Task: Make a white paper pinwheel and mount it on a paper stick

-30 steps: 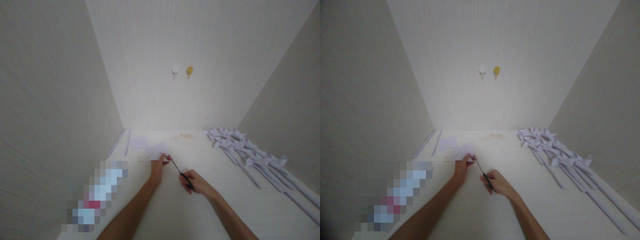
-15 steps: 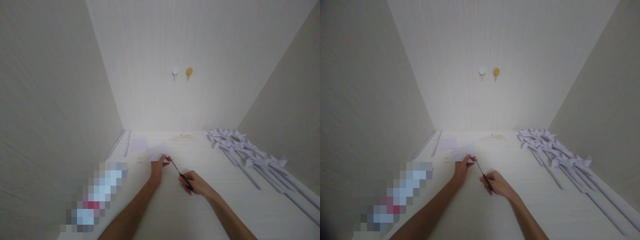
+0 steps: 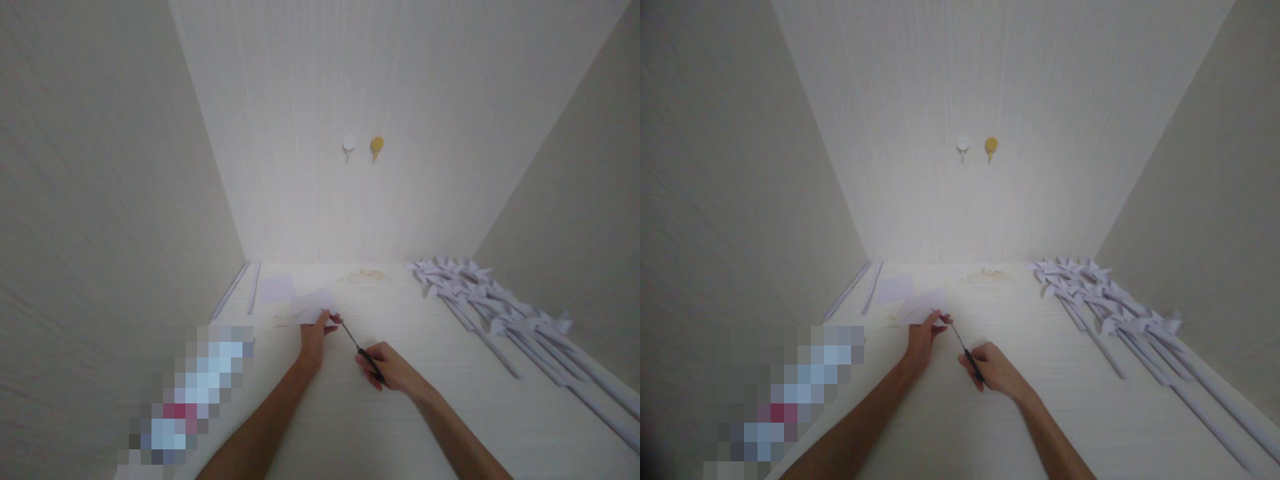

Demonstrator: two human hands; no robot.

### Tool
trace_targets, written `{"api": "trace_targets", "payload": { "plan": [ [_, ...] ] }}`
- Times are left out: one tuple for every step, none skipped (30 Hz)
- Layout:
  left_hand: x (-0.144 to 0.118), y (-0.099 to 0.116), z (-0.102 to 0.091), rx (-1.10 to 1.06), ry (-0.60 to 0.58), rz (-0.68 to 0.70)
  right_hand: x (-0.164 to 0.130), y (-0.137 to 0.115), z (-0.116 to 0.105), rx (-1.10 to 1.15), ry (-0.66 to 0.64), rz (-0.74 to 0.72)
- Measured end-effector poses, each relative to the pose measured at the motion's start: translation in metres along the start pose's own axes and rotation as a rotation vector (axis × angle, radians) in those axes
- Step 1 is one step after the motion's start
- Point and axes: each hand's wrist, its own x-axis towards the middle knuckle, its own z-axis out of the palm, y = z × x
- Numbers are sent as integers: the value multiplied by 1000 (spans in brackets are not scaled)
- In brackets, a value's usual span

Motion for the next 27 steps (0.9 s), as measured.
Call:
{"api": "trace_targets", "payload": {
  "plan": [
    [0, 0, 0, 4, -3, 3, 0, -1, 0, 0, 3, 3],
    [0, 0, 0, 7, -5, 7, 0, -1, 0, -2, 8, 7],
    [-1, 1, 0, 9, -3, 8, 0, -2, 0, -2, 14, 9],
    [-1, 1, 0, 7, 1, 7, 0, -2, 0, -2, 21, 7],
    [-1, 1, 1, 3, 7, 5, 0, -1, 0, -1, 27, 2],
    [-1, 1, 1, -3, 13, -1, 1, 0, 1, 1, 32, -6],
    [-1, 1, 1, -11, 21, -7, 1, 1, 1, 4, 35, -14],
    [0, 1, 1, -19, 30, -12, 2, 2, 1, 8, 36, -20],
    [0, 1, 1, -27, 41, -13, 2, 4, 1, 15, 32, -23],
    [1, 1, 0, -35, 53, -10, 3, 5, 1, 25, 28, -24],
    [2, 1, 0, -43, 68, -6, 4, 6, 2, 43, 26, -22],
    [2, 1, 0, -46, 77, 0, 4, 7, 2, 70, 31, -14],
    [2, 1, -1, -44, 76, 8, 5, 7, 3, 111, 46, -3],
    [2, 2, 0, -35, 64, 11, 6, 7, 4, 165, 79, 9],
    [1, 2, 0, -18, 40, 9, 7, 6, 5, 232, 131, 18],
    [-1, 3, 1, 6, 9, 2, 8, 6, 6, 305, 203, 22],
    [-3, 3, 2, 37, -28, -6, 9, 5, 7, 375, 288, 15],
    [-5, 4, 4, 81, -72, -17, 10, 5, 8, 435, 379, -1],
    [-8, 4, 5, 135, -113, -24, 11, 5, 8, 483, 464, -23],
    [-11, 3, 7, 198, -156, -31, 12, 5, 8, 518, 536, -42],
    [-14, 2, 8, 263, -199, -31, 13, 6, 8, 543, 593, -59],
    [-17, 1, 9, 320, -242, -30, 14, 7, 7, 559, 637, -73],
    [-19, 0, 10, 363, -282, -32, 15, 9, 6, 571, 670, -88],
    [-21, -1, 11, 385, -313, -38, 16, 11, 5, 577, 697, -103],
    [-23, -3, 11, 392, -334, -47, 16, 13, 4, 580, 722, -120],
    [-23, -3, 11, 390, -340, -60, 16, 15, 2, 580, 747, -137],
    [-23, -3, 10, 378, -326, -70, 17, 17, 1, 579, 770, -152]
  ]
}}
